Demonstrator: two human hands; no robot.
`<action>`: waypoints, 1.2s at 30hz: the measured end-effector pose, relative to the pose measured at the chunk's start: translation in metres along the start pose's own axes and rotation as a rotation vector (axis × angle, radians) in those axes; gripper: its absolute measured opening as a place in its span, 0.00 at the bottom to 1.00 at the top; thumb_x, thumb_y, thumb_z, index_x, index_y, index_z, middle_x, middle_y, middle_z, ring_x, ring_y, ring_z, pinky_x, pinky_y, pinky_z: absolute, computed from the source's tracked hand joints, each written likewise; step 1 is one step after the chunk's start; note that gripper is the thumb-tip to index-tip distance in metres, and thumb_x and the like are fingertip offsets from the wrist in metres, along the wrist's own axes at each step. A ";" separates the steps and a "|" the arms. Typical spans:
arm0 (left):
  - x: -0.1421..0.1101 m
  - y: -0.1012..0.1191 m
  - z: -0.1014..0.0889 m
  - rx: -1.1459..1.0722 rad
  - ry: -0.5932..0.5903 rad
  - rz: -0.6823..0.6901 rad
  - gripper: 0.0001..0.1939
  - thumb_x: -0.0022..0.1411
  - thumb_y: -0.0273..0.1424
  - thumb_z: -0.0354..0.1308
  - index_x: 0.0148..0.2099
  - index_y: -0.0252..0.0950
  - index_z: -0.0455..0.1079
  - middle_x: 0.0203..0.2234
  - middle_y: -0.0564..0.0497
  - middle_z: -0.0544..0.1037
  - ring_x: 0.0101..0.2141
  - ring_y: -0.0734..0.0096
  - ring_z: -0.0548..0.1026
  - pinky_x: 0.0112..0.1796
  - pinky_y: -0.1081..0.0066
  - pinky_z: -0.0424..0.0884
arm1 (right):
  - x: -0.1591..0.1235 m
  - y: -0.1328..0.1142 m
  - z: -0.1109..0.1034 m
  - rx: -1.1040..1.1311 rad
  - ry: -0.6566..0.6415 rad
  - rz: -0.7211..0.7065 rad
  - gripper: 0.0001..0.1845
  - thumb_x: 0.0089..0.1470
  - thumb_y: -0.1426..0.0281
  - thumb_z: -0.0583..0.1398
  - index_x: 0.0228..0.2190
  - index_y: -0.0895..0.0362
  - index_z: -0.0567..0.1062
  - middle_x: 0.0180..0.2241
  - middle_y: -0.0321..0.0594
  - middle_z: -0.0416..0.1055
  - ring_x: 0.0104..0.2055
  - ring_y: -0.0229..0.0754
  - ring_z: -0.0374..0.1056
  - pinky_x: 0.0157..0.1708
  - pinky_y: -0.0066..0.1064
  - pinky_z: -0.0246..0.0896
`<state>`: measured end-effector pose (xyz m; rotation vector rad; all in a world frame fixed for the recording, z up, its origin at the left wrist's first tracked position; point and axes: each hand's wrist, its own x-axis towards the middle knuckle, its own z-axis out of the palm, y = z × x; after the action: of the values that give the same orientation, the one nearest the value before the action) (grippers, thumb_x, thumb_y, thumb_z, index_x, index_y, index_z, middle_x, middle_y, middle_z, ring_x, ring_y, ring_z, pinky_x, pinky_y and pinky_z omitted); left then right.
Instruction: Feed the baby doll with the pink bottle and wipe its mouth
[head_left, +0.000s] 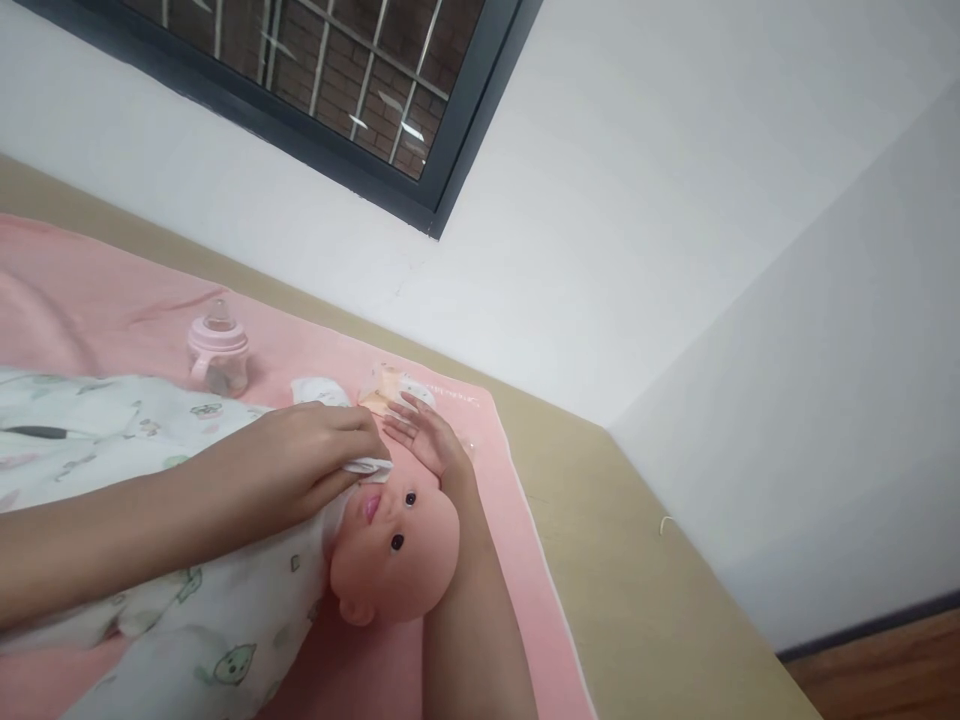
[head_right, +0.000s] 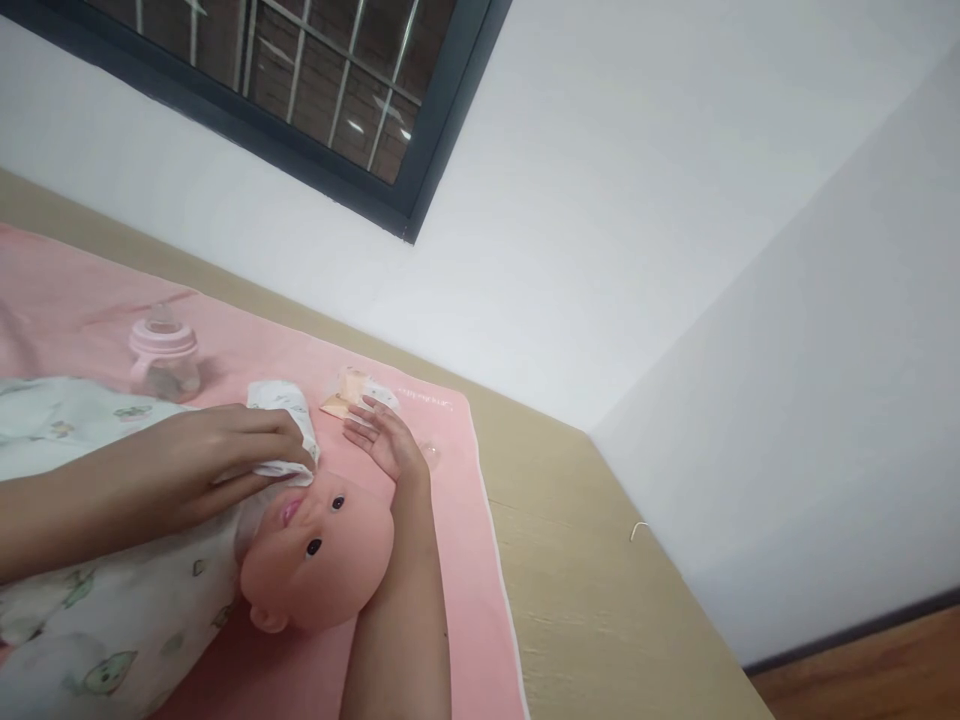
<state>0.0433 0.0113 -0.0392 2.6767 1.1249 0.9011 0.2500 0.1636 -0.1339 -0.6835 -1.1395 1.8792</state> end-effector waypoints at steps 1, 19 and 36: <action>0.002 -0.002 -0.003 -0.027 -0.010 -0.012 0.17 0.63 0.30 0.41 0.37 0.39 0.73 0.34 0.51 0.76 0.34 0.65 0.72 0.34 0.71 0.64 | 0.000 0.000 0.000 0.002 0.000 -0.005 0.25 0.46 0.63 0.65 0.46 0.55 0.70 0.46 0.43 0.72 0.45 0.44 0.70 0.57 0.44 0.58; 0.006 -0.039 -0.052 -0.244 -0.039 -0.331 0.25 0.59 0.46 0.47 0.54 0.40 0.65 0.47 0.46 0.74 0.45 0.54 0.73 0.43 0.62 0.68 | -0.069 -0.084 0.048 -0.416 0.208 -0.283 0.11 0.45 0.62 0.66 0.32 0.53 0.75 0.48 0.41 0.70 0.49 0.44 0.67 0.54 0.41 0.58; -0.003 -0.034 -0.071 -0.239 -0.125 -0.275 0.28 0.62 0.46 0.48 0.60 0.39 0.59 0.48 0.43 0.74 0.46 0.53 0.73 0.42 0.63 0.69 | -0.092 -0.081 0.175 -0.987 -0.148 -0.296 0.13 0.56 0.63 0.56 0.38 0.50 0.78 0.42 0.39 0.72 0.49 0.47 0.66 0.52 0.43 0.58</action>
<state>-0.0190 0.0248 0.0070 2.2844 1.2311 0.7556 0.1923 0.0269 0.0199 -0.8258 -2.1525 1.0494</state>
